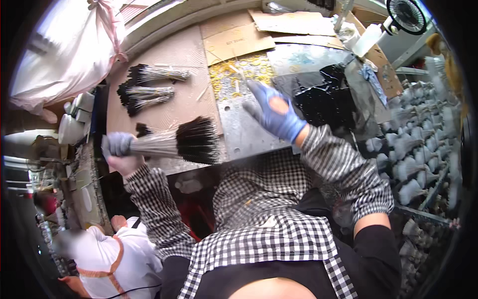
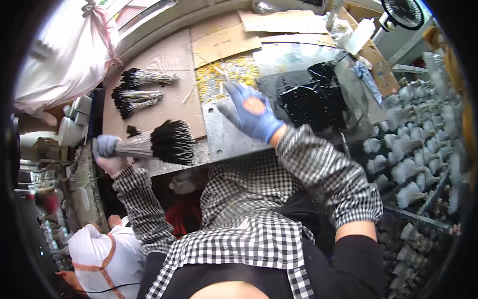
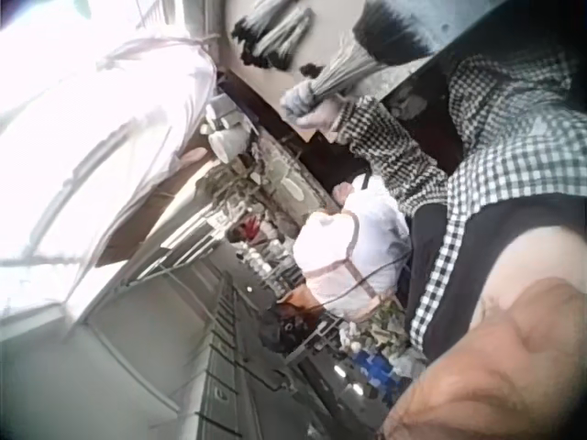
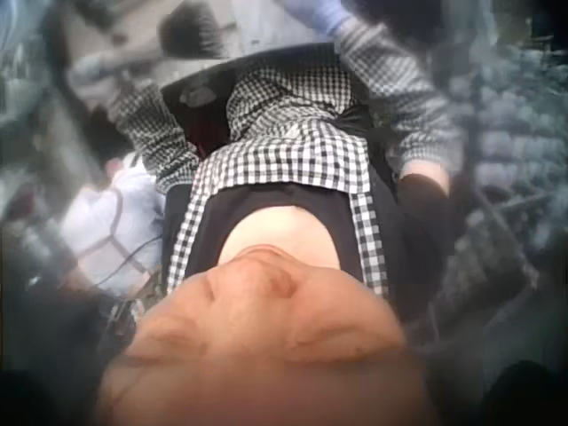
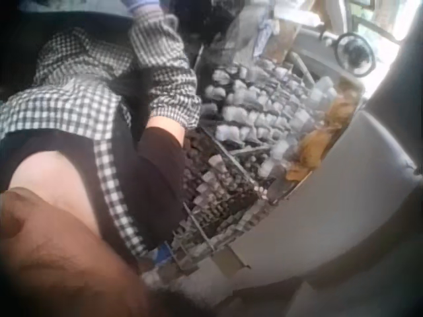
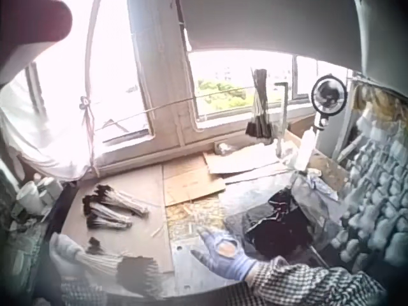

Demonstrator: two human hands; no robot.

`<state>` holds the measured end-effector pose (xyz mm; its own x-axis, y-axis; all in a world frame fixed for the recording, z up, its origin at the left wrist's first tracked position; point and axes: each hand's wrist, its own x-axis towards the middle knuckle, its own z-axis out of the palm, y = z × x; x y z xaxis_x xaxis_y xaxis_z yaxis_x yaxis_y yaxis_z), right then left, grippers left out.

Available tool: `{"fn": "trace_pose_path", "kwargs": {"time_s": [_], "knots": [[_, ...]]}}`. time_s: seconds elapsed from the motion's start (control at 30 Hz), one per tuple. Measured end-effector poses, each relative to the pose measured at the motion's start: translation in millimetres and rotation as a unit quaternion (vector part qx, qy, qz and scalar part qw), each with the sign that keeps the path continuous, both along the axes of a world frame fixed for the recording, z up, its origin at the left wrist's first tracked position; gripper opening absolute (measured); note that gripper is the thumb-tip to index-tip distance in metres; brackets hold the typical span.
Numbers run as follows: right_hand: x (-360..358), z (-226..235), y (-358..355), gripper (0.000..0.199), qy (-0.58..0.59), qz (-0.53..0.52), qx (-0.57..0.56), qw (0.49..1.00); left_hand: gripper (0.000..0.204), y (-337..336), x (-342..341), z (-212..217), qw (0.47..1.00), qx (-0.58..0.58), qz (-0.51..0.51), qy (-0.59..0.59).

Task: The recorder dips bundles of shuttlecock feathers into black adhesive to assemble them.

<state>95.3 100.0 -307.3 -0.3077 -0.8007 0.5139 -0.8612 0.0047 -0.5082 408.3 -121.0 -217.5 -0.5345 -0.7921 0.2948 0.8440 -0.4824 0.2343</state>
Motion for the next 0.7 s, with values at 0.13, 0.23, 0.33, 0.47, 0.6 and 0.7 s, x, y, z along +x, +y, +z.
{"fn": "trace_pose_path", "kwargs": {"time_s": [0.13,0.23,0.33,0.47,0.6,0.7], "knots": [[132,-64,54,0.053,0.005,0.236,0.090,0.968,0.038,10,84,-97,0.965,0.229,0.070,0.104],[147,-41,58,0.032,-0.126,0.346,-0.019,0.929,0.044,25,102,-130,0.937,0.283,0.178,0.104],[99,-14,31,0.024,-0.158,0.187,-0.116,0.963,0.045,36,100,-120,0.952,0.254,0.165,0.049],[84,17,-3,0.022,-0.171,0.206,-0.186,0.945,0.048,36,90,-111,0.964,0.219,0.152,0.017],[84,13,-18,0.022,-0.100,0.232,-0.223,0.942,0.044,43,72,-96,0.967,0.225,0.123,-0.009],[84,2,-20,0.021,-0.084,0.284,-0.161,0.942,0.043,43,81,-98,0.970,0.213,0.115,-0.007]]}}
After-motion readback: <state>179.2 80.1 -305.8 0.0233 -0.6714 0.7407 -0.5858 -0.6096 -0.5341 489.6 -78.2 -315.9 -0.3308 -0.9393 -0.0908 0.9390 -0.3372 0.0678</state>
